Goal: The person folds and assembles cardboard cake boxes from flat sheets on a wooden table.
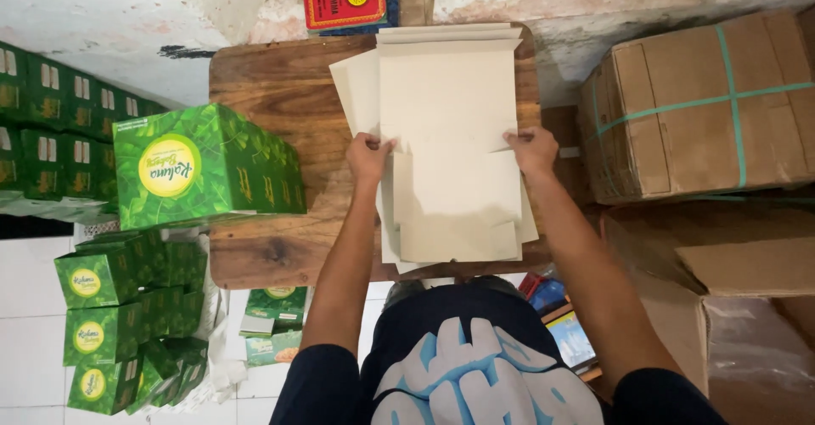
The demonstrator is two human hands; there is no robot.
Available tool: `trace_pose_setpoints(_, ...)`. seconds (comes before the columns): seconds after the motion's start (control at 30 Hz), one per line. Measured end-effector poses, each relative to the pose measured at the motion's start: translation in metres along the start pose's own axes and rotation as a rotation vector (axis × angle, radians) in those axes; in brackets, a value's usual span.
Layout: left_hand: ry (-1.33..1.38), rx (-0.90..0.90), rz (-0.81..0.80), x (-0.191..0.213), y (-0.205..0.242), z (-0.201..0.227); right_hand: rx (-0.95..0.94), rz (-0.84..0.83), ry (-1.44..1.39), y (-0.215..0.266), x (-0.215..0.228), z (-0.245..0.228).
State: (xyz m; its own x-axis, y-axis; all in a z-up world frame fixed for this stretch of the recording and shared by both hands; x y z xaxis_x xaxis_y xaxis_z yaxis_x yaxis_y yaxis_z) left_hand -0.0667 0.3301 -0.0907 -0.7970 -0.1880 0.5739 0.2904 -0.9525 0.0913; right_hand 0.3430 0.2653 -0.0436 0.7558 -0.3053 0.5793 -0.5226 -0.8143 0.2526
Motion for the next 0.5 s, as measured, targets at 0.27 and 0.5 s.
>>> trace_pose_setpoints(0.27,-0.076,-0.081,0.106,0.026,0.031,0.05,0.082,0.132,0.046,0.021,0.012,-0.026)
trace_pose_setpoints(0.5,-0.137,0.081,0.061,0.032,0.044,0.063,0.128,0.05,0.128,-0.005,-0.003,0.002)
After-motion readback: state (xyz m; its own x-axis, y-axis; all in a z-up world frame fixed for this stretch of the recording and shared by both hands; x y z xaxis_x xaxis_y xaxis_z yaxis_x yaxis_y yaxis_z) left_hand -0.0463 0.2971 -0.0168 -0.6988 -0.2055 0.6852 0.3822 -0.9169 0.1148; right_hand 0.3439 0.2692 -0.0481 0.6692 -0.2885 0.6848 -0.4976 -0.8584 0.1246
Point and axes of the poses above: each hand's wrist, its own y-axis away from the middle knuckle, its own x-axis out of the back of the hand, z = x × y, the point moved 8 cm from there along -y, towards the middle knuckle, and after that the axes turned 3 degrees about -y, right-handed, at the moved point
